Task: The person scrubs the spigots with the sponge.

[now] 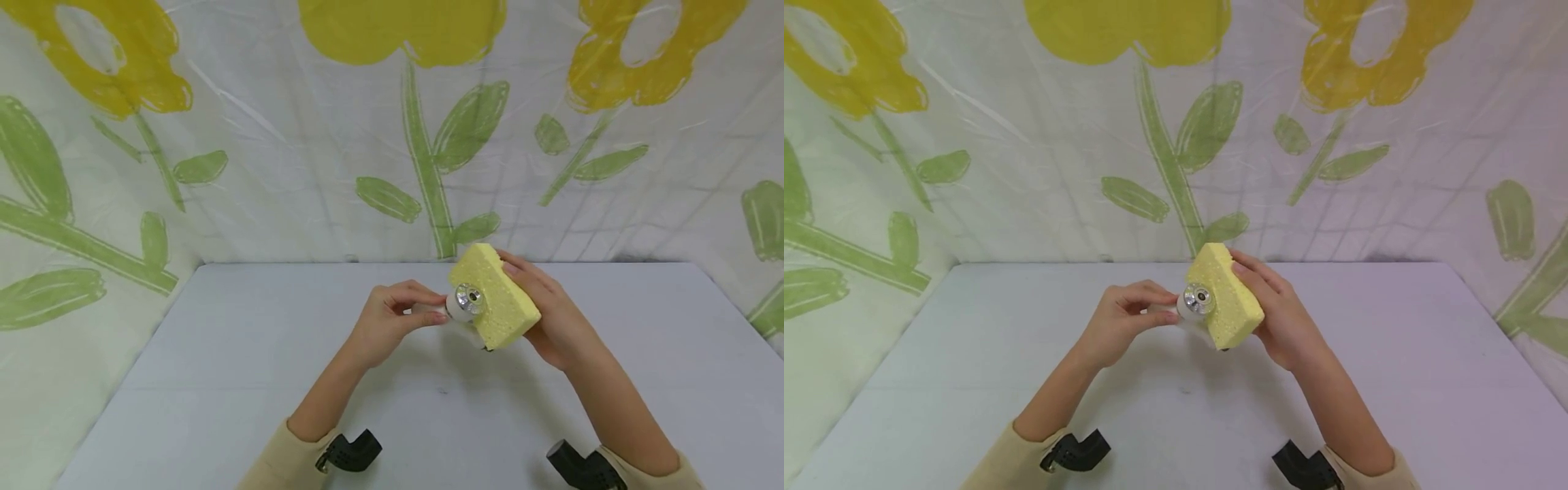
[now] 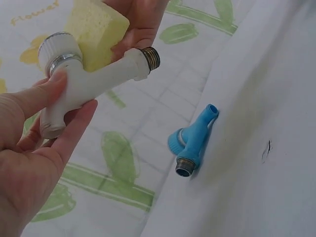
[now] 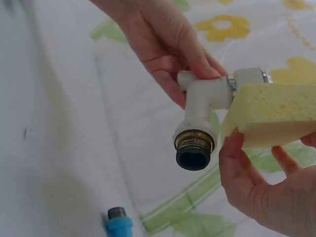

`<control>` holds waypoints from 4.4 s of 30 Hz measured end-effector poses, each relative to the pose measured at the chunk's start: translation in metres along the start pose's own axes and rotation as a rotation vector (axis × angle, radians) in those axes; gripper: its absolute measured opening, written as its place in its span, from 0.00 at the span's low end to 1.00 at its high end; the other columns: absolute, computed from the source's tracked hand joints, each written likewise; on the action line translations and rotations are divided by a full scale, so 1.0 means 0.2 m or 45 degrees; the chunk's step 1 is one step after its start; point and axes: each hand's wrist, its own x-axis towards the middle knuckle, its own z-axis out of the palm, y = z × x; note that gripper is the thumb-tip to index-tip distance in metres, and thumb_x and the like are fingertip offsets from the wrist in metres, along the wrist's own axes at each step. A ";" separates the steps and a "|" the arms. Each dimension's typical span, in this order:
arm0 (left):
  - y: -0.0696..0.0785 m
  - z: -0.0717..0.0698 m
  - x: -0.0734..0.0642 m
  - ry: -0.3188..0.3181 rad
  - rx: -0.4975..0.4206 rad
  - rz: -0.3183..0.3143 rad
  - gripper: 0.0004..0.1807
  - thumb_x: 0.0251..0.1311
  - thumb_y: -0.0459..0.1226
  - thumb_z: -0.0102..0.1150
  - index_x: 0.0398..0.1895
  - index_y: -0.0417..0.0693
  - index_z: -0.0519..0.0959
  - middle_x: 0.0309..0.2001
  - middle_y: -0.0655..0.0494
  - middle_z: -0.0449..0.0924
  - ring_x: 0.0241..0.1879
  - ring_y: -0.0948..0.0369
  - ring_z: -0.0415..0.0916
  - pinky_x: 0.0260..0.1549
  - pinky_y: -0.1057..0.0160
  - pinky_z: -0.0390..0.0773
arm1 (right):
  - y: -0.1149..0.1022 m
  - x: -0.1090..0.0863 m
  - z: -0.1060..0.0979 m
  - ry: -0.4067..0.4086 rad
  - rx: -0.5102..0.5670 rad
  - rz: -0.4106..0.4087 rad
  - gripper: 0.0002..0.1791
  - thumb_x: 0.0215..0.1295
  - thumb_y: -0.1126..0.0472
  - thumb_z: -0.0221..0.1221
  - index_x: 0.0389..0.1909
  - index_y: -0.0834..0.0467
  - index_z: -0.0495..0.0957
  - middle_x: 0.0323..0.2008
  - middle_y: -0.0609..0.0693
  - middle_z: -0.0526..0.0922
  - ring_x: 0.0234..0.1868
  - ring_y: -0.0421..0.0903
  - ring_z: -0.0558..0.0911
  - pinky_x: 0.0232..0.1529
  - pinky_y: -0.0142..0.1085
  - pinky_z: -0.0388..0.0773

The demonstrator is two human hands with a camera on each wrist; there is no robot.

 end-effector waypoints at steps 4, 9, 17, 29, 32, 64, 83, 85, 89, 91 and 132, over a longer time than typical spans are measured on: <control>0.01 0.00 0.00 0.015 0.003 0.006 0.13 0.58 0.20 0.70 0.47 0.26 0.86 0.42 0.51 0.89 0.44 0.64 0.83 0.37 0.70 0.82 | -0.01 0.00 -0.01 -0.006 0.012 -0.002 0.24 0.87 0.48 0.45 0.77 0.45 0.64 0.54 0.46 0.82 0.42 0.42 0.85 0.38 0.38 0.86; 0.01 0.00 0.00 -0.032 0.001 0.000 0.13 0.58 0.20 0.70 0.47 0.26 0.86 0.41 0.53 0.88 0.45 0.65 0.83 0.40 0.70 0.84 | -0.01 0.00 -0.01 -0.033 0.032 -0.035 0.21 0.87 0.48 0.45 0.75 0.41 0.67 0.54 0.47 0.82 0.40 0.42 0.85 0.37 0.38 0.87; 0.02 0.00 -0.01 0.017 0.042 0.019 0.13 0.60 0.22 0.70 0.48 0.28 0.87 0.43 0.46 0.89 0.42 0.65 0.82 0.34 0.70 0.78 | -0.03 0.00 -0.02 -0.099 0.015 -0.009 0.23 0.87 0.49 0.45 0.76 0.45 0.64 0.56 0.47 0.83 0.42 0.42 0.86 0.41 0.38 0.86; 0.03 0.00 -0.01 -0.017 0.043 0.013 0.14 0.59 0.21 0.71 0.48 0.29 0.87 0.45 0.42 0.89 0.45 0.65 0.83 0.37 0.71 0.81 | -0.03 0.00 -0.02 -0.141 0.020 0.051 0.25 0.86 0.48 0.44 0.79 0.46 0.60 0.58 0.46 0.83 0.44 0.43 0.85 0.43 0.39 0.85; 0.04 -0.02 -0.01 0.001 0.047 0.010 0.13 0.58 0.21 0.71 0.48 0.29 0.87 0.46 0.40 0.88 0.46 0.63 0.84 0.41 0.69 0.85 | -0.03 -0.01 -0.03 -0.179 0.013 0.076 0.25 0.87 0.48 0.44 0.79 0.45 0.60 0.56 0.47 0.83 0.42 0.44 0.85 0.41 0.40 0.85; 0.06 -0.06 0.00 0.038 -0.012 -0.120 0.18 0.55 0.19 0.72 0.50 0.27 0.84 0.48 0.46 0.87 0.45 0.60 0.83 0.46 0.60 0.89 | -0.10 -0.03 -0.09 -0.340 -0.251 0.143 0.21 0.86 0.53 0.47 0.73 0.43 0.73 0.45 0.54 0.87 0.32 0.45 0.86 0.33 0.40 0.86; 0.10 -0.04 -0.02 -0.026 0.155 -0.017 0.14 0.60 0.20 0.70 0.48 0.32 0.83 0.49 0.37 0.82 0.44 0.58 0.80 0.52 0.58 0.89 | -0.11 -0.07 -0.05 -0.186 -0.849 -0.098 0.18 0.79 0.53 0.61 0.65 0.42 0.83 0.59 0.48 0.81 0.45 0.49 0.78 0.34 0.36 0.79; 0.11 -0.03 -0.02 -0.022 0.178 -0.010 0.14 0.59 0.20 0.70 0.47 0.33 0.83 0.49 0.38 0.82 0.44 0.58 0.80 0.52 0.58 0.89 | -0.11 -0.08 -0.04 -0.157 -0.918 -0.125 0.17 0.79 0.52 0.61 0.65 0.39 0.83 0.55 0.48 0.80 0.42 0.48 0.76 0.30 0.36 0.76; 0.11 -0.03 -0.02 -0.018 0.223 -0.003 0.13 0.60 0.20 0.70 0.47 0.34 0.84 0.49 0.40 0.83 0.44 0.57 0.80 0.50 0.59 0.89 | -0.11 -0.10 -0.02 -0.161 -0.945 -0.191 0.17 0.79 0.53 0.61 0.64 0.38 0.83 0.59 0.45 0.80 0.48 0.47 0.74 0.36 0.35 0.77; 0.12 -0.03 -0.03 -0.018 0.232 -0.004 0.13 0.60 0.21 0.71 0.47 0.35 0.84 0.49 0.41 0.84 0.44 0.57 0.79 0.50 0.60 0.89 | -0.11 -0.11 -0.01 -0.162 -0.960 -0.222 0.17 0.78 0.54 0.62 0.64 0.37 0.83 0.62 0.43 0.80 0.53 0.46 0.74 0.42 0.36 0.78; 0.06 -0.01 0.01 0.354 -0.344 -0.342 0.10 0.64 0.21 0.64 0.47 0.34 0.83 0.41 0.55 0.87 0.37 0.60 0.86 0.40 0.60 0.90 | -0.11 -0.14 0.12 0.101 -1.281 -0.919 0.27 0.50 0.68 0.80 0.49 0.40 0.91 0.64 0.50 0.77 0.52 0.44 0.72 0.47 0.33 0.72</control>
